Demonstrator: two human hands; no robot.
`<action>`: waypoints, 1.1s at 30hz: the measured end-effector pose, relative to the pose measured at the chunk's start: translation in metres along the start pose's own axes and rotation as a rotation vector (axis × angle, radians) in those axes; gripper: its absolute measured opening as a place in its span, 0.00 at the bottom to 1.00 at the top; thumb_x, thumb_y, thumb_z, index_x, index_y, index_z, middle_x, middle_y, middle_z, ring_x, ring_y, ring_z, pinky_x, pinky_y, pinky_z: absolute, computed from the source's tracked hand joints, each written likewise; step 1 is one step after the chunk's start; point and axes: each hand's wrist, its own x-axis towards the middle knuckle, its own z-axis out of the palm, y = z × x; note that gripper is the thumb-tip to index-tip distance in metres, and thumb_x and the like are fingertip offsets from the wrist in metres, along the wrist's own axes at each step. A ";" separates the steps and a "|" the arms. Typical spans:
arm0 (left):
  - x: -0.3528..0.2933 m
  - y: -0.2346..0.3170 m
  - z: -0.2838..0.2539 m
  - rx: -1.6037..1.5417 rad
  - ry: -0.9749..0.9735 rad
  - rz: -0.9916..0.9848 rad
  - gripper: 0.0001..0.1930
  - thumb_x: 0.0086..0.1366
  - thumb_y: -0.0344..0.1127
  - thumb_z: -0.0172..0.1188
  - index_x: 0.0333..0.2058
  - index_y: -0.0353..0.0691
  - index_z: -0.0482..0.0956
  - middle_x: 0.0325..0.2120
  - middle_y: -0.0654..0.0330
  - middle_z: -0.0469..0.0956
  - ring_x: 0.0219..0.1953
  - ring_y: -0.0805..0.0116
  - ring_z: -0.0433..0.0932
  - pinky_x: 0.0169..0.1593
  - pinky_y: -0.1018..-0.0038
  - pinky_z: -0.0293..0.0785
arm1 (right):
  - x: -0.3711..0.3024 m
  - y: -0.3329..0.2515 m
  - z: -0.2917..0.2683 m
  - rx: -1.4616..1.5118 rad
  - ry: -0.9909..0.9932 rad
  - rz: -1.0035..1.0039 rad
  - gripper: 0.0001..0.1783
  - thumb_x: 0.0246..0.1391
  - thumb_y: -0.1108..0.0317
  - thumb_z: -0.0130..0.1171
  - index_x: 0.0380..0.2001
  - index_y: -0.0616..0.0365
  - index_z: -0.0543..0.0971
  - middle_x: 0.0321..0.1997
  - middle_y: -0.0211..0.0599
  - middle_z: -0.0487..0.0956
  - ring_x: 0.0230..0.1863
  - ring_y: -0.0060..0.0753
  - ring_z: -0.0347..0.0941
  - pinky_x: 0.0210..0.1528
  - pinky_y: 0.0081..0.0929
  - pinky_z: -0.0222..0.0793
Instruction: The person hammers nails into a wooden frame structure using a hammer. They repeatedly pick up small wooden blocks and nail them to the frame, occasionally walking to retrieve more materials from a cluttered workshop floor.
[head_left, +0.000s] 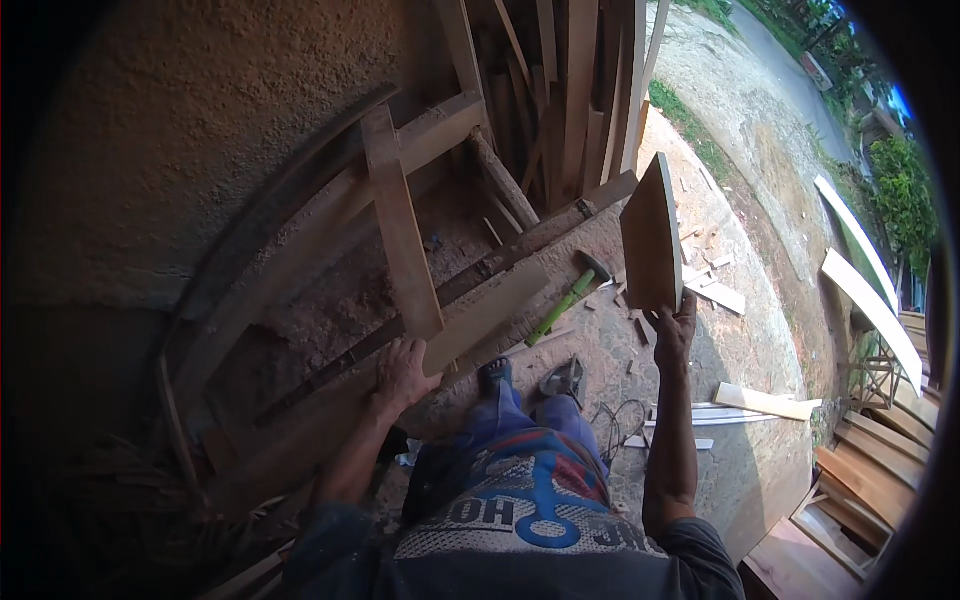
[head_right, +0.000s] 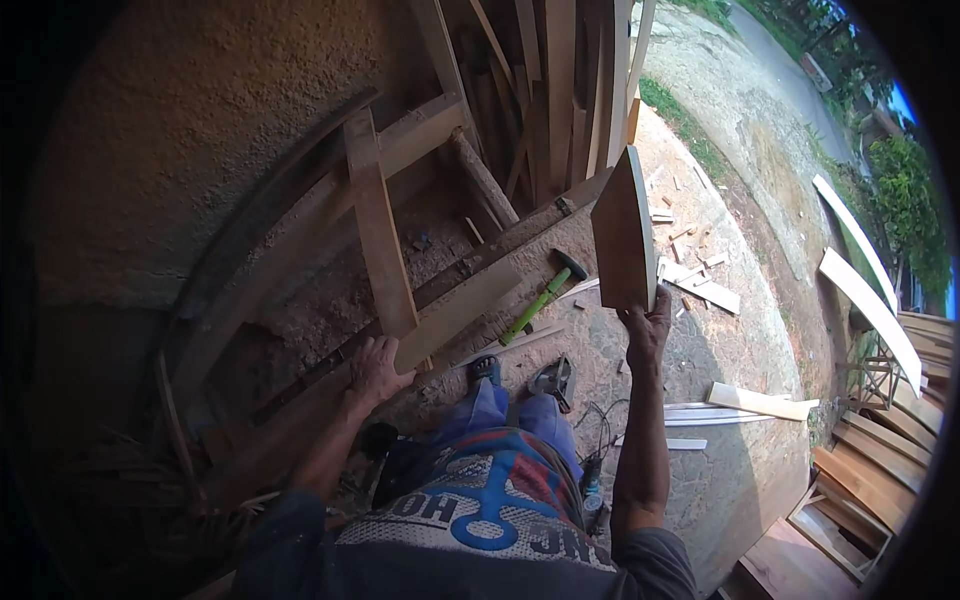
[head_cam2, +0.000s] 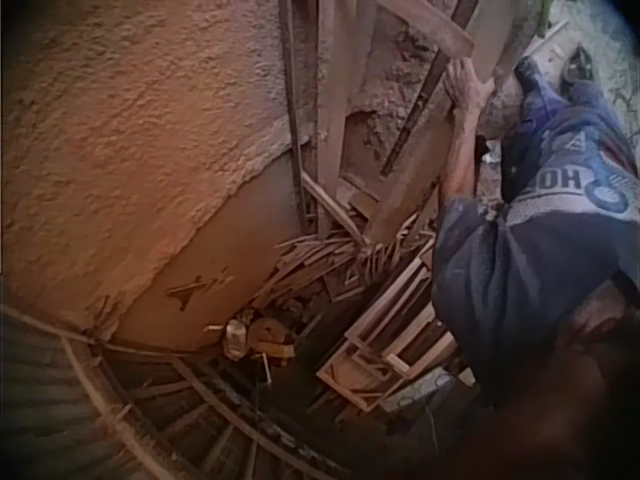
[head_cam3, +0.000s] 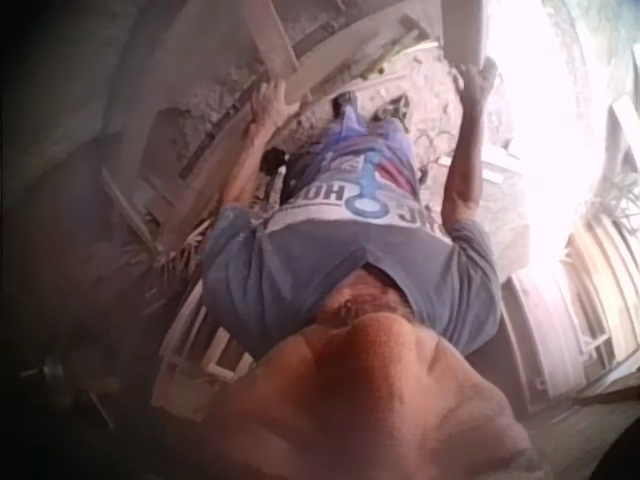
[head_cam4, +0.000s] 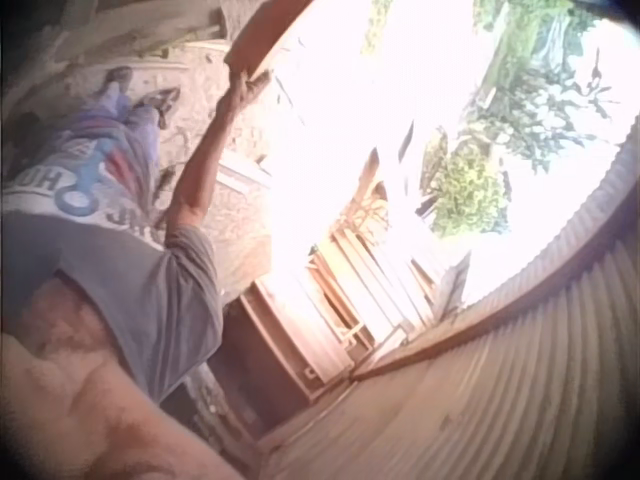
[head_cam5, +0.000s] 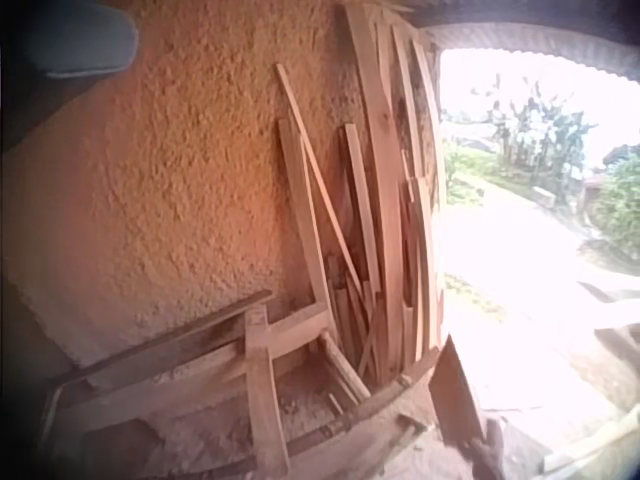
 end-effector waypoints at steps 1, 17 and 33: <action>-0.003 0.000 -0.006 -0.015 0.022 0.015 0.27 0.44 0.47 0.73 0.38 0.41 0.72 0.39 0.52 0.76 0.45 0.51 0.74 0.47 0.56 0.72 | 0.007 -0.003 -0.011 -0.130 -0.041 -0.107 0.20 0.60 0.73 0.58 0.54 0.53 0.68 0.49 0.35 0.76 0.50 0.27 0.73 0.51 0.31 0.73; -0.026 0.021 -0.043 0.019 0.140 0.045 0.26 0.42 0.49 0.74 0.37 0.44 0.73 0.33 0.59 0.74 0.38 0.57 0.74 0.42 0.59 0.73 | 0.178 0.012 0.037 -0.706 -0.708 -0.055 0.22 0.51 0.74 0.67 0.49 0.56 0.75 0.46 0.32 0.78 0.50 0.28 0.75 0.52 0.30 0.73; 0.002 0.066 -0.048 0.123 0.094 -0.224 0.34 0.43 0.46 0.74 0.50 0.42 0.75 0.44 0.58 0.78 0.46 0.54 0.74 0.48 0.58 0.72 | 0.231 0.041 0.089 -0.608 -1.215 -0.194 0.20 0.48 0.74 0.68 0.47 0.57 0.78 0.48 0.38 0.79 0.54 0.36 0.75 0.56 0.34 0.70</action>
